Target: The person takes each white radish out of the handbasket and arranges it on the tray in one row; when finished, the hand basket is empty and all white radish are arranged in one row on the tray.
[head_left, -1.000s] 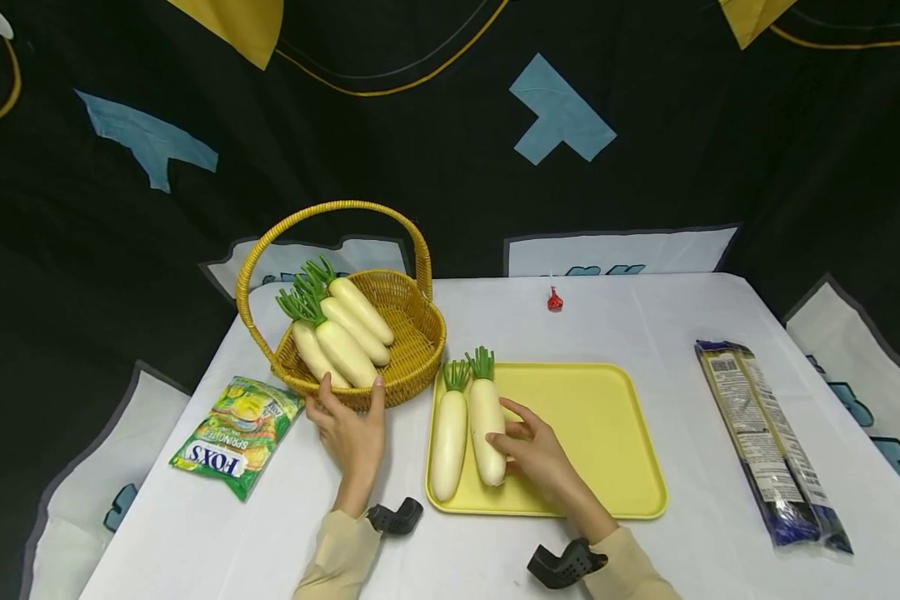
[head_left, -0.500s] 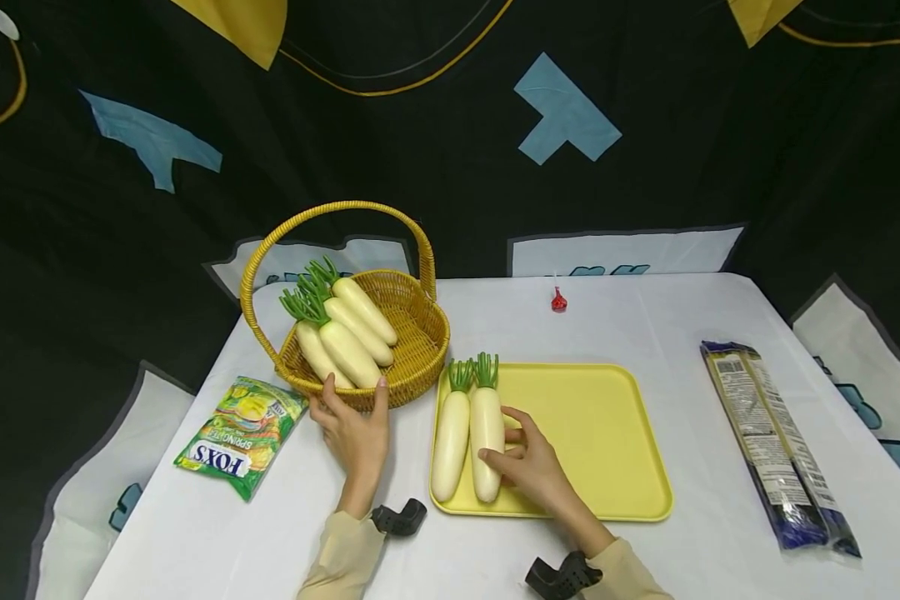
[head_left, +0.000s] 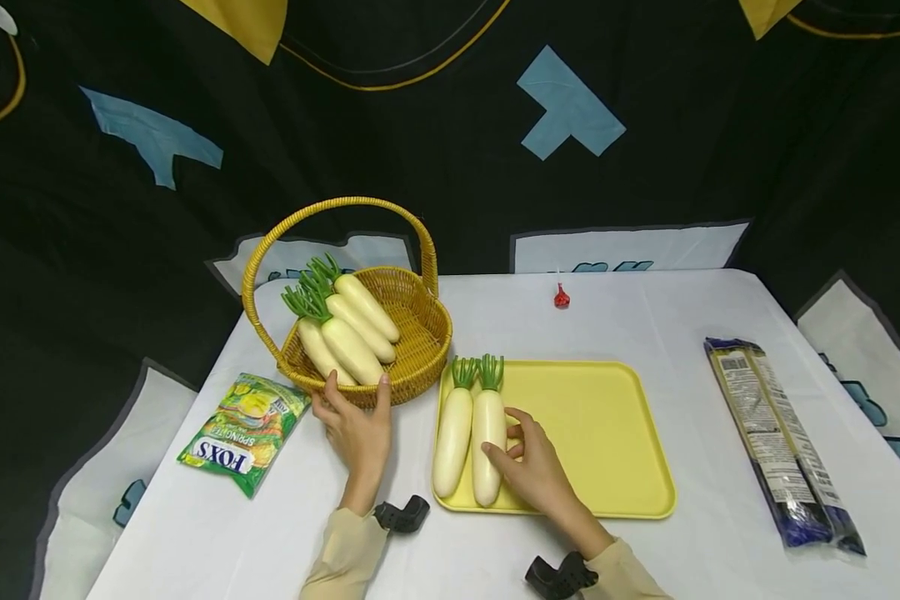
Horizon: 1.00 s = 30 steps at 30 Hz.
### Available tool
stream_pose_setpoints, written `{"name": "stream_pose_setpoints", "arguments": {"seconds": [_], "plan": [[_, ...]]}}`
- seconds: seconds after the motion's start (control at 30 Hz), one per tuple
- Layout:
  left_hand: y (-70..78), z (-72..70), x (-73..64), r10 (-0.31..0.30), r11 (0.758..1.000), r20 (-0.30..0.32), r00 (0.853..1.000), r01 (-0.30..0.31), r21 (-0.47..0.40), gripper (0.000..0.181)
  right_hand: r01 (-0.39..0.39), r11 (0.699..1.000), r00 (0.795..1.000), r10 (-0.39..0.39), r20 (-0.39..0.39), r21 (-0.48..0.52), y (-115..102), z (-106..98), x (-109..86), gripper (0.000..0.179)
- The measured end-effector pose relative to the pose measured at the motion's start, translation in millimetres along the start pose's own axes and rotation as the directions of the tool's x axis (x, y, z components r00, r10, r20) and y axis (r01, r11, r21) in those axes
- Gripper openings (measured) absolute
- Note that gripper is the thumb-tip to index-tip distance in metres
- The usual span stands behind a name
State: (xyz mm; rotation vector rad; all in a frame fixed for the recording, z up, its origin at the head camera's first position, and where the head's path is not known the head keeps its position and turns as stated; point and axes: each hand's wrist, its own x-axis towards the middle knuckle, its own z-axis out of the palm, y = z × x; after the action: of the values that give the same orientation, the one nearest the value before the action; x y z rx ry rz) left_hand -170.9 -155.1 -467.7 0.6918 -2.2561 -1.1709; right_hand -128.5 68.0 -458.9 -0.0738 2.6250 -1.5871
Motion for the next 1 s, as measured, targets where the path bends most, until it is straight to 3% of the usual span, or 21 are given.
{"name": "stream_pose_setpoints", "arguments": {"seconds": [0.27,0.6,1.0], "plan": [[1.1,1.1,-0.5,-0.009,1.0,0.005,1.0,0.009,-0.004,0.082,0.068,0.994,0.994,-0.074,-0.078,-0.084,0.6,0.5,-0.6,0.056],[0.7,-0.2,-0.5,-0.01,1.0,-0.002,1.0,0.01,-0.006,0.082,0.021,0.999,0.998,-0.024,-0.063,-0.039,2.9,0.6,1.4,0.057],[0.3,-0.3,-0.5,-0.013,1.0,-0.001,1.0,0.012,-0.003,0.082,0.039,0.998,0.997,-0.042,-0.063,-0.045,-0.6,5.9,0.6,0.053]]}}
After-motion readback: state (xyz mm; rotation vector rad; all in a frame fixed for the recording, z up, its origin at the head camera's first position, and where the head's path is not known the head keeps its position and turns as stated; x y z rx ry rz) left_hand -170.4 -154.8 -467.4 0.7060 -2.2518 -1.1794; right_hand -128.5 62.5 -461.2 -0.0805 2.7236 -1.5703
